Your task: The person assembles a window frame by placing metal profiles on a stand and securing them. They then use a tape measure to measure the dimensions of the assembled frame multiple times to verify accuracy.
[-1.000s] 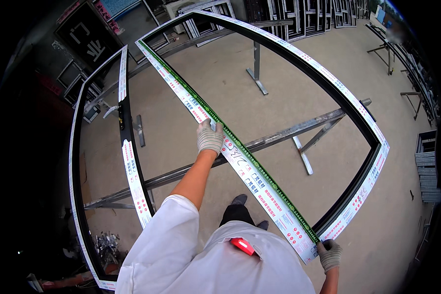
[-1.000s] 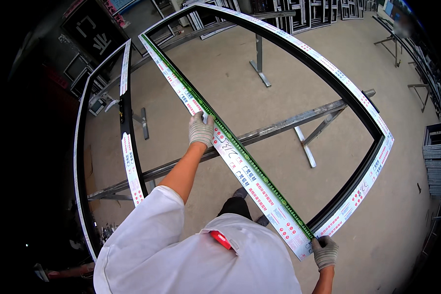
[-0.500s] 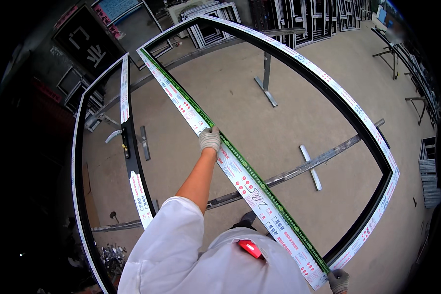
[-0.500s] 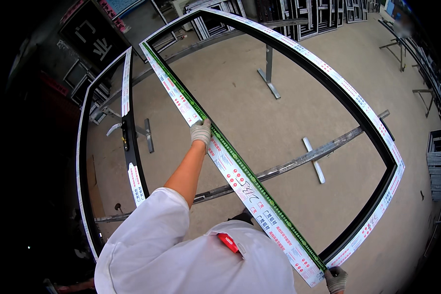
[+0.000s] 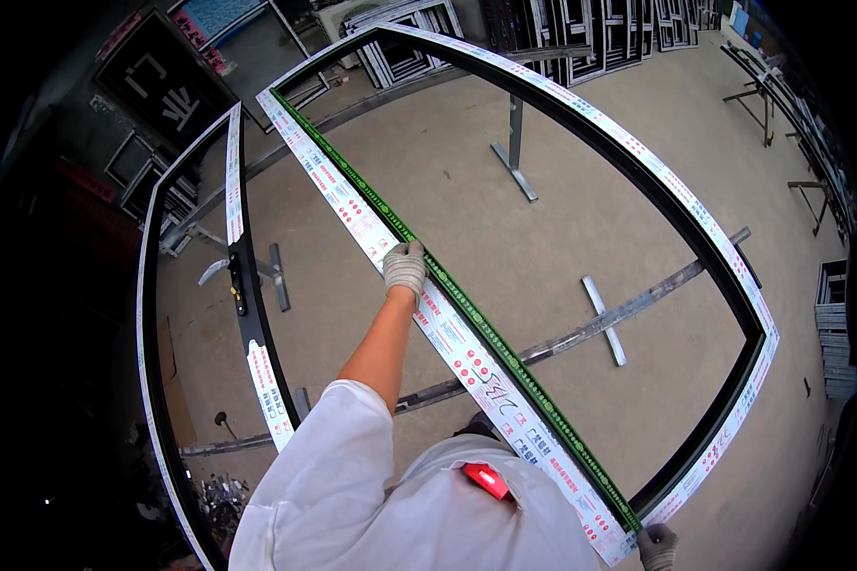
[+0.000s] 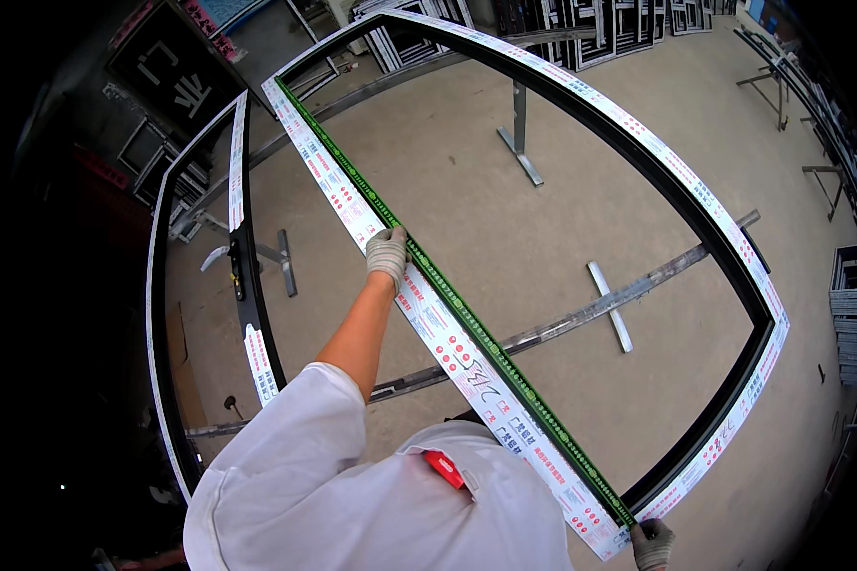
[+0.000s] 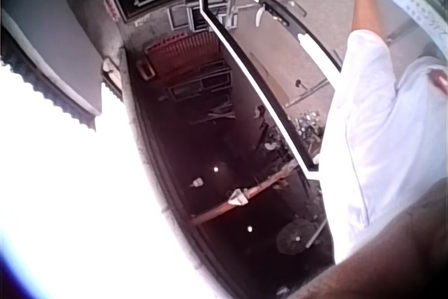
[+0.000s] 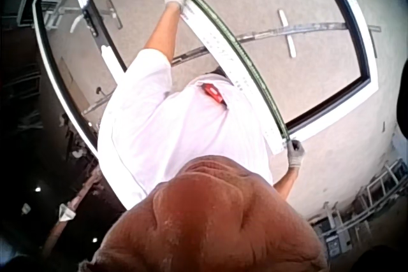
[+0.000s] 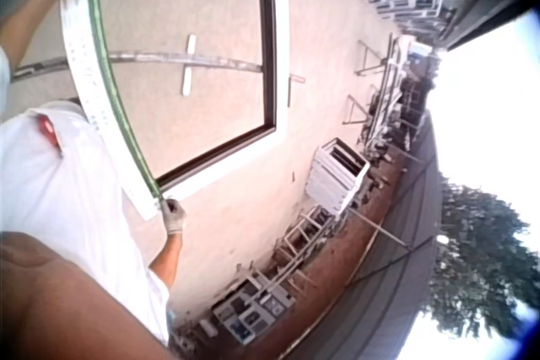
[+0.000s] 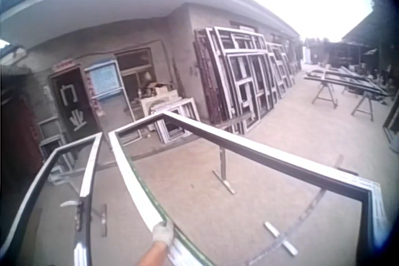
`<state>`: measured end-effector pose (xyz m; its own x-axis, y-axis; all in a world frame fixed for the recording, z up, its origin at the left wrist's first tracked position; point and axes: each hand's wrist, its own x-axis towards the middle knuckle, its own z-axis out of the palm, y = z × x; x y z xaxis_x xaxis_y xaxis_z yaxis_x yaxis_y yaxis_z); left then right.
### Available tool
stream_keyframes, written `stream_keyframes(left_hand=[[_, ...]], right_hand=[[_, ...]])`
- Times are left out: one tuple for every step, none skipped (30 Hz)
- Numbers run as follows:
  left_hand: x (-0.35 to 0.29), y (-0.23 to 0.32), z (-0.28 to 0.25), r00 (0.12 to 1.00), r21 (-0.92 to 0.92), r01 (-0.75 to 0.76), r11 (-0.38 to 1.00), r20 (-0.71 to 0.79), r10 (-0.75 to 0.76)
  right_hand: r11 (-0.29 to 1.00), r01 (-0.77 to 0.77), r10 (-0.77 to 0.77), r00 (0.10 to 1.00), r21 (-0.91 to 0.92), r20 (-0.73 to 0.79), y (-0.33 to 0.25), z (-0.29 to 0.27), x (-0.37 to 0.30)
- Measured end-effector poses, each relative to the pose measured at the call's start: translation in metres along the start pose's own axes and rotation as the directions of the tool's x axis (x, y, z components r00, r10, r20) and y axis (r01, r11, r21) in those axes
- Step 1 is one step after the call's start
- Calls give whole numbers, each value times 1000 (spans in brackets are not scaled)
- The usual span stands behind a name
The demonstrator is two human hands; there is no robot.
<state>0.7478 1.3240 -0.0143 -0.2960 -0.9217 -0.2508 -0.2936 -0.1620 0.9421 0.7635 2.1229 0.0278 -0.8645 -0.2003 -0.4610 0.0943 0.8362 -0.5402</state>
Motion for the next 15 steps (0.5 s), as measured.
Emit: stream_keyframes(left_hand=[[1,0,1,1000,2,-1,1000,-9,1],[2,-1,1,1000,5,-2,1000,-19,2],[2,-2,0,1000,14,-4,1000,-12,4],[0,1,0,1000,22,-5,1000,-3,5],[-1,2,1,1000,30,-6,1000,6,6],[-2,1,1,1000,30,0,1000,9,0],[-2,1,1,1000,28,5,1000,10,-5],[-2,2,0,1000,26,10,1000,10,-10],[-1,2,0,1000,24,14,1000,16,-14],[-2,4,-1,1000,21,19,1000,23,-19],[-3,5,-1,999,18,23,1000,31,-24],[-3,6,-1,999,12,27,1000,33,-27],[-6,8,-1,999,8,31,999,35,-31],[-8,10,-1,999,3,36,999,37,-36],[-8,10,-1,999,4,37,999,39,-37]], right_hand=[[1000,4,-4,1000,-2,-4,0,1,1],[1000,-9,9,1000,21,0,0,1,1],[999,-22,22,1000,45,5,0,2,1],[997,-37,36,999,67,8,0,2,0],[996,-42,42,999,79,1,2,3,-1],[995,-48,48,999,91,-5,5,3,-2],[993,-50,51,999,104,-10,4,4,-1],[997,-46,47,999,69,-13,3,4,-1],[999,-41,42,999,34,-15,2,3,0],[999,-38,38,999,-2,-19,1,3,-1],[999,-39,39,999,2,-15,3,3,-1],[999,-40,40,999,7,-11,8,4,-1],[999,-41,41,999,11,-6,9,4,-1],[999,-42,43,999,16,-10,9,4,-1],[999,-44,44,999,22,-13,9,5,-2]])
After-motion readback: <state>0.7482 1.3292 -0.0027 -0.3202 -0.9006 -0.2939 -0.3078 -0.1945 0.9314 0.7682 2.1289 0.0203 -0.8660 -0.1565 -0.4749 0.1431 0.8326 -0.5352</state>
